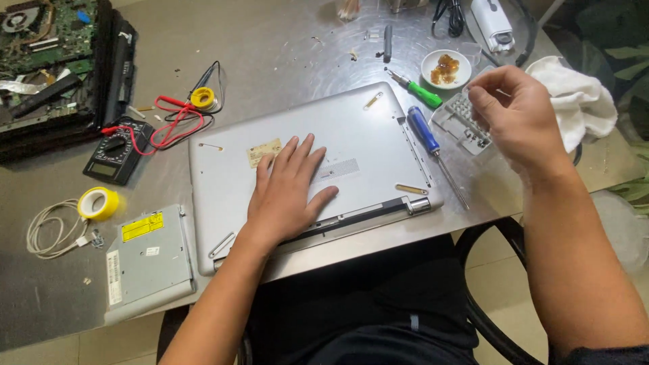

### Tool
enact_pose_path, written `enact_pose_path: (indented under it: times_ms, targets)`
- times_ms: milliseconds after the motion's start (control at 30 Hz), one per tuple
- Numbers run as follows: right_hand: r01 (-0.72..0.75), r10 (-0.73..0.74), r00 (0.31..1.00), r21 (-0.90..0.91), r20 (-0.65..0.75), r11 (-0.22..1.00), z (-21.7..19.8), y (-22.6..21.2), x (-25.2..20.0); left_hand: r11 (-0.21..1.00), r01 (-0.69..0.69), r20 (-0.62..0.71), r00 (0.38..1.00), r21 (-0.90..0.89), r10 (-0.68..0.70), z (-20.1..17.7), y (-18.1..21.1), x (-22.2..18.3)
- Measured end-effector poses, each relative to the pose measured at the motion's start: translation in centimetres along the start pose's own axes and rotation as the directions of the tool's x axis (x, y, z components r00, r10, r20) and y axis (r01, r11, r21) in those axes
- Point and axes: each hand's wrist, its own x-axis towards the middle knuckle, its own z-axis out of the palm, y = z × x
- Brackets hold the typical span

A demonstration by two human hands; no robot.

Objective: Disassembling a laptop by removing the optical drive and prying off the bottom casing cover.

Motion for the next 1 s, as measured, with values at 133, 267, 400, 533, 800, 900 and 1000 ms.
enact_pose_path:
  times_ms: [133,267,400,533,800,900,1000]
  targets:
    - [0.244,-0.285,0.958,-0.458,-0.021,0.855,-3.6,2.5,0.3,0.993,-0.018,0.091,0.996,0.119,0.007,0.0,0.4,0.2]
    - [0.247,-0.304,0.952,-0.696,0.043,0.674,-4.3,4.3,0.1,0.988,-0.049,0.025,0.999,0.148,0.045,0.3,0.6,0.2]
    - [0.264,-0.339,0.94,-0.716,0.04,0.647,-3.8,5.3,-0.3,0.989,-0.057,-0.034,0.997,0.139,0.062,0.1,0.7,-0.1]
    - [0.22,-0.293,0.956,-0.623,-0.015,0.751,-3.9,5.1,0.0,0.986,-0.085,-0.069,0.993,0.142,0.096,-0.2,0.9,-0.2]
    - [0.174,-0.176,0.983,-0.577,0.052,0.798,-4.1,2.7,2.1,0.99,-0.076,-0.106,0.99,0.12,0.089,-0.3,0.9,0.1]
    - [0.185,-0.184,0.981,-0.514,0.054,0.838,-3.9,2.5,2.7,0.99,-0.075,-0.101,0.991,0.121,0.087,-0.2,0.8,0.1]
    - [0.114,-0.095,0.993,-0.458,0.066,0.882,-3.6,1.8,3.4,0.99,-0.068,-0.092,0.993,0.121,0.08,-0.3,0.7,0.2]
